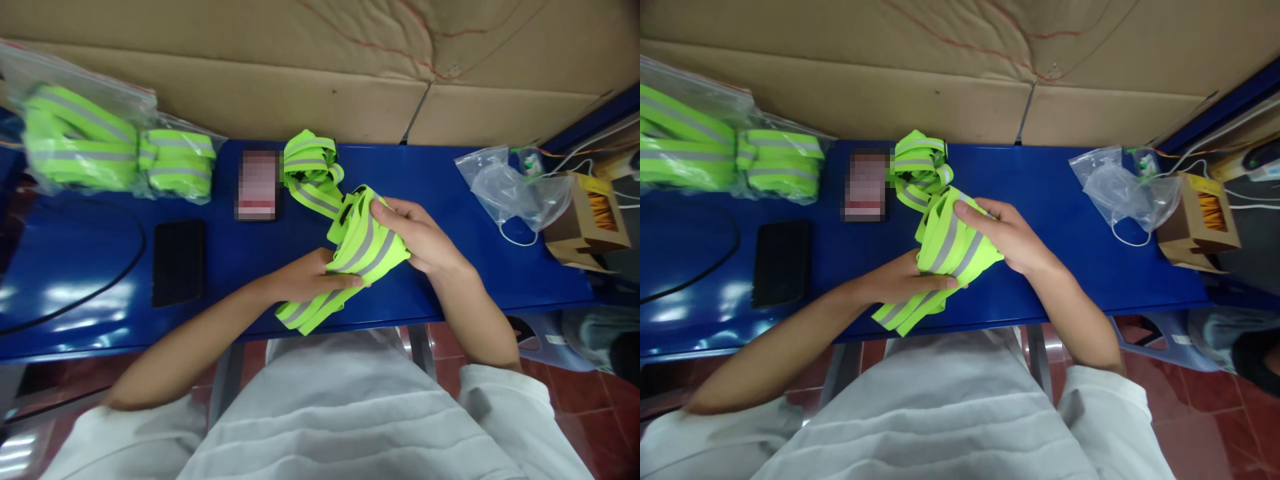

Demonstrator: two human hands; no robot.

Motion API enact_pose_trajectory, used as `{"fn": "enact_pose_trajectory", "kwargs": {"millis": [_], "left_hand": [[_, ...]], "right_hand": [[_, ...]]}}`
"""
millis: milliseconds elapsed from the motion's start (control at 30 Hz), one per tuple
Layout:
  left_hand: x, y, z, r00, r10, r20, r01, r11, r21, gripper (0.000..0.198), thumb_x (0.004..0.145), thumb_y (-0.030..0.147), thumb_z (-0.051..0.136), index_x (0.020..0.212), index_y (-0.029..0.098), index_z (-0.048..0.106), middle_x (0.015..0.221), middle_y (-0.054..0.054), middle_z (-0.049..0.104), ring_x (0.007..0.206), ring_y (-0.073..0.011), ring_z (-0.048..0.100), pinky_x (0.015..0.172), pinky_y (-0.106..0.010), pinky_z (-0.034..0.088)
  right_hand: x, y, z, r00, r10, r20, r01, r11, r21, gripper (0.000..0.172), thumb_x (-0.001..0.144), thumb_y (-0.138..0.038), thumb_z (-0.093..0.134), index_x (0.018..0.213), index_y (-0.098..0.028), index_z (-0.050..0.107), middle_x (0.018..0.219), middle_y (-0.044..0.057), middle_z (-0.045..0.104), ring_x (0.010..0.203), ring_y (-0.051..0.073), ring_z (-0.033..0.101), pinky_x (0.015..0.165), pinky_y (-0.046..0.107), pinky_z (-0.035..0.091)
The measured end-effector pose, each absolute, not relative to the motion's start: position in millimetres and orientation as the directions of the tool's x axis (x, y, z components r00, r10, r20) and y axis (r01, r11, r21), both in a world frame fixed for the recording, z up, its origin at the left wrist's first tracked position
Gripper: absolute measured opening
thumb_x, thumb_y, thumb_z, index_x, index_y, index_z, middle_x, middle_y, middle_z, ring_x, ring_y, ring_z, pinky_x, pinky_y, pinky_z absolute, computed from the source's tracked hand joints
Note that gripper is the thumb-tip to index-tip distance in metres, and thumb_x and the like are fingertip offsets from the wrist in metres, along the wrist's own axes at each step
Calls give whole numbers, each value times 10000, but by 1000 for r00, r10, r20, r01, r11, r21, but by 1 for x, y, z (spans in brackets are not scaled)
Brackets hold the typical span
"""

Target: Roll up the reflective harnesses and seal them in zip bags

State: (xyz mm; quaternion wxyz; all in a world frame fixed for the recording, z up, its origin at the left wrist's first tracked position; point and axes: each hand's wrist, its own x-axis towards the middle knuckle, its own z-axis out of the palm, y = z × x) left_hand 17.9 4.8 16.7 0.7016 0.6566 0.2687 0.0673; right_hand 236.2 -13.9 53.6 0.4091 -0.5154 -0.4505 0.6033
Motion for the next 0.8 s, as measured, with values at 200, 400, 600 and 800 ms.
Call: {"fn": "enact_pose_trajectory", "kwargs": {"millis": [200, 400, 600, 800], "left_hand": [[11, 8, 24, 903, 412, -123, 199, -146, 969, 320, 983, 452, 636, 1038, 160, 752, 1030, -68, 784, 964, -213, 715, 921, -303, 566], [11, 7, 20, 910, 415, -14, 113, -216, 970, 277, 971, 420, 660, 1062, 171, 742, 1125, -86, 770, 1049, -229, 707, 1023, -327, 534], [11, 11, 21, 846, 530, -57, 172, -171, 970, 315, 959, 450, 660, 996, 145, 731, 917, -44, 757, 846, -179, 685, 834, -265, 551], [12, 10, 26, 840, 539, -60, 141, -110, 984, 261, 950, 397, 667, 921, 148, 738, 863, -38, 764, 794, -167, 695, 765, -252, 563]], "right_hand": [[238, -13, 49, -299, 899, -319, -53, -350, -935, 514, 869, -691, 708, 1043, -216, 800, 913, 66, 801, 819, 246, 773, 792, 387, 647], [230, -16, 43, -295, 914, -279, 52, -276, -960, 459, 878, -668, 709, 975, -226, 784, 934, 43, 781, 891, 233, 747, 763, 339, 618], [227, -18, 39, 45, 994, 95, 286, 78, -955, 394, 949, -626, 639, 996, -241, 708, 1001, 27, 739, 863, 177, 693, 747, 297, 555], [229, -23, 43, -367, 922, 121, 483, 300, -822, 593, 906, -680, 664, 1267, -210, 646, 1097, 67, 747, 934, 236, 713, 777, 329, 542]]}}
